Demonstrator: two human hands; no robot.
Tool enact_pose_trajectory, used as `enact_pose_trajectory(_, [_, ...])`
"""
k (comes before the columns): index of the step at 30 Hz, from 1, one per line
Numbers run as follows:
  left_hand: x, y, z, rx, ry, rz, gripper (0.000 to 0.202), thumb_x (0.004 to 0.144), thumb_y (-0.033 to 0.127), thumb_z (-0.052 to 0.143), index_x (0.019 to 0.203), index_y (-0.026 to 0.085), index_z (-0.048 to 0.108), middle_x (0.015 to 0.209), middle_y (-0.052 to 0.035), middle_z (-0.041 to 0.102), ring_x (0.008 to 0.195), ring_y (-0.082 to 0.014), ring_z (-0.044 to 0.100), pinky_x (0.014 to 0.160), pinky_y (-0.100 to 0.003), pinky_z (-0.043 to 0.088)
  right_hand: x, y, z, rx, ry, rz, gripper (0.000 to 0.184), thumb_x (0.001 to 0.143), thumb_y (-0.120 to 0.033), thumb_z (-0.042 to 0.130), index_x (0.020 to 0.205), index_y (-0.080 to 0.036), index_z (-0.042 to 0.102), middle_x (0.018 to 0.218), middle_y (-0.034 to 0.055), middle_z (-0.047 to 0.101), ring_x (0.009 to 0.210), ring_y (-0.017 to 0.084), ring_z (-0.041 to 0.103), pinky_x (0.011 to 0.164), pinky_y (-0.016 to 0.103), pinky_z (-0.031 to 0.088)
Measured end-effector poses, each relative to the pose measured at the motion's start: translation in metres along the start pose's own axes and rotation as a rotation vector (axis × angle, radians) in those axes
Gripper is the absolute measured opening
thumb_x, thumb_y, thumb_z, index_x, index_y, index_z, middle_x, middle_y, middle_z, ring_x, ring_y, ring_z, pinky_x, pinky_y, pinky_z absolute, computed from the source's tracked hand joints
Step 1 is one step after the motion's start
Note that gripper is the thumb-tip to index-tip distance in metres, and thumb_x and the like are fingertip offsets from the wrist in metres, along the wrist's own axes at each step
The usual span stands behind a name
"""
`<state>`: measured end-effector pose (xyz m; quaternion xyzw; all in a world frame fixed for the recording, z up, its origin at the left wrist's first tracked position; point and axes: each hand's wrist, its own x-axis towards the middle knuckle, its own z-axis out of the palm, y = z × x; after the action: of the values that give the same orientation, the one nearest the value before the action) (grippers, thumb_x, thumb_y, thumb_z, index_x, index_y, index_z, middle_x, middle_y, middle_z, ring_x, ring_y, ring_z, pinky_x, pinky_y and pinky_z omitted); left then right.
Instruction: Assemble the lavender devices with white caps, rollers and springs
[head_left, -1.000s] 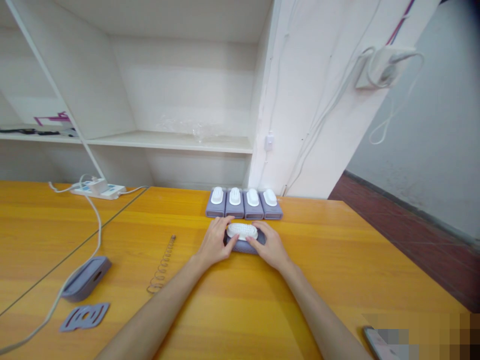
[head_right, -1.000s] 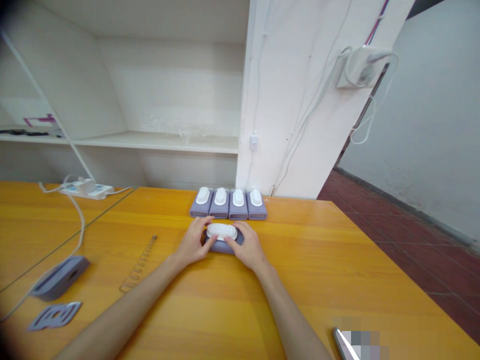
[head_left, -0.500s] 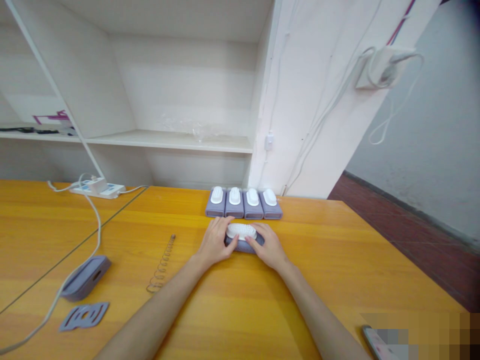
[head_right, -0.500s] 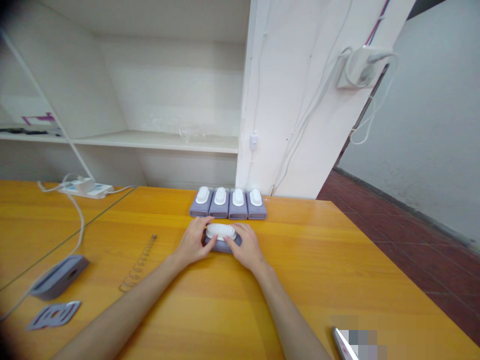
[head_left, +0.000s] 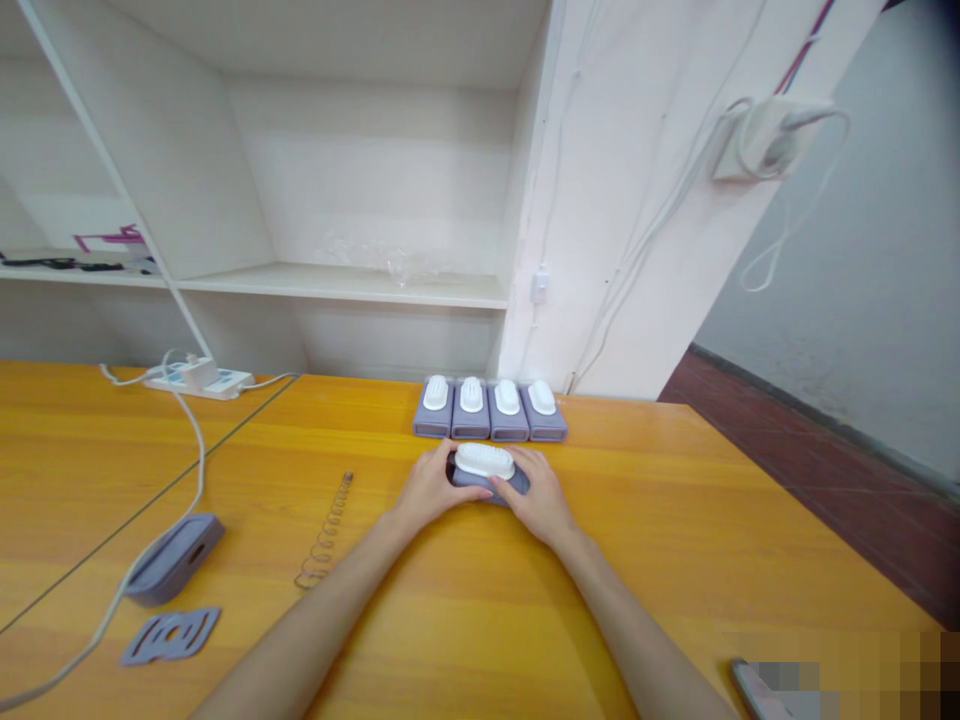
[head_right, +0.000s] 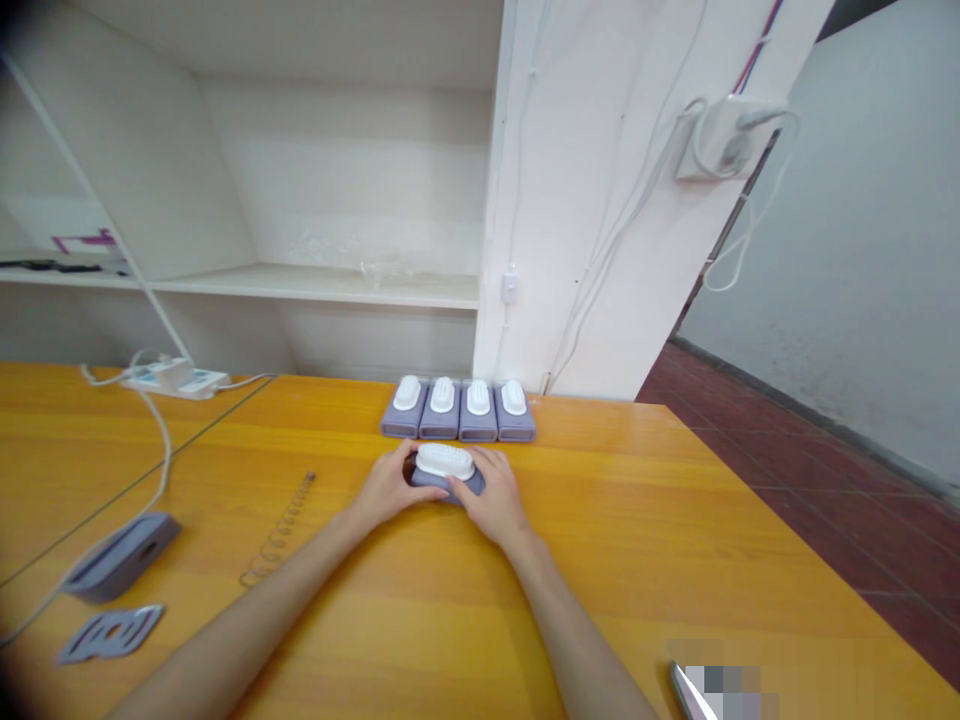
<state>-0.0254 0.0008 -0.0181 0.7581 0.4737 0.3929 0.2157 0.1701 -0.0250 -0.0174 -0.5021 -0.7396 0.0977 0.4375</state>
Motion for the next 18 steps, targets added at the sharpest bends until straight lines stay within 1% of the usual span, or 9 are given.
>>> enact_pose_trajectory(2, [-0.002,-0.001,0.003,-0.063,0.002,-0.022,0.064,0.052,0.055,0.075,0.102,0.022,0.052,0.095,-0.0042,0.065,0.086,-0.0218,0.060,0.072,-0.031,0.045,0.000,0.000,0.000,0.005,0.006,0.012,0.032,0.079,-0.036,0.061,0.107,-0.021,0.059,0.107,0.0077,0.062,0.100,0.023,0.054,0.091,0.041,0.043])
enact_pose_trajectory(4, [-0.004,0.000,0.007,-0.097,0.033,-0.064,0.065,0.052,0.054,0.075,0.103,0.021,0.050,0.095,-0.0048,0.064,0.086,-0.0220,0.060,0.073,-0.032,0.045,0.000,0.001,0.000,0.010,0.016,0.017,0.031,0.079,-0.035,0.060,0.106,-0.021,0.059,0.106,0.0082,0.062,0.100,0.024,0.054,0.090,0.041,0.043])
enact_pose_trajectory(9, [-0.012,0.006,0.020,-0.099,0.128,-0.146,0.073,0.046,0.053,0.078,0.104,0.020,0.046,0.097,-0.0073,0.063,0.089,-0.0244,0.060,0.076,-0.036,0.045,0.000,0.005,0.002,0.015,0.032,0.033,0.031,0.078,-0.034,0.061,0.105,-0.020,0.059,0.107,0.0088,0.062,0.100,0.024,0.054,0.091,0.041,0.043])
enact_pose_trajectory(11, [-0.014,0.009,0.024,-0.107,0.165,-0.180,0.074,0.044,0.052,0.079,0.102,0.020,0.046,0.096,-0.0070,0.063,0.088,-0.0245,0.060,0.075,-0.036,0.045,0.000,0.007,0.002,0.019,0.032,0.036,0.031,0.078,-0.034,0.061,0.105,-0.019,0.058,0.107,0.0091,0.061,0.100,0.024,0.054,0.090,0.041,0.043])
enact_pose_trajectory(14, [-0.015,0.013,0.025,-0.154,0.194,-0.215,0.072,0.042,0.052,0.080,0.098,0.019,0.048,0.091,-0.0049,0.063,0.083,-0.0229,0.061,0.072,-0.034,0.044,0.000,0.009,0.003,0.026,0.035,0.034,0.031,0.077,-0.034,0.060,0.104,-0.019,0.058,0.106,0.0096,0.061,0.098,0.024,0.055,0.089,0.042,0.044])
enact_pose_trajectory(18, [-0.016,0.017,0.024,-0.214,0.226,-0.258,0.067,0.043,0.047,0.082,0.095,0.019,0.051,0.073,0.0012,0.062,0.069,-0.0190,0.061,0.067,-0.031,0.043,0.000,0.011,0.004,0.027,0.038,0.034,0.030,0.078,-0.034,0.059,0.104,-0.020,0.057,0.105,0.0093,0.062,0.097,0.024,0.055,0.087,0.041,0.045])
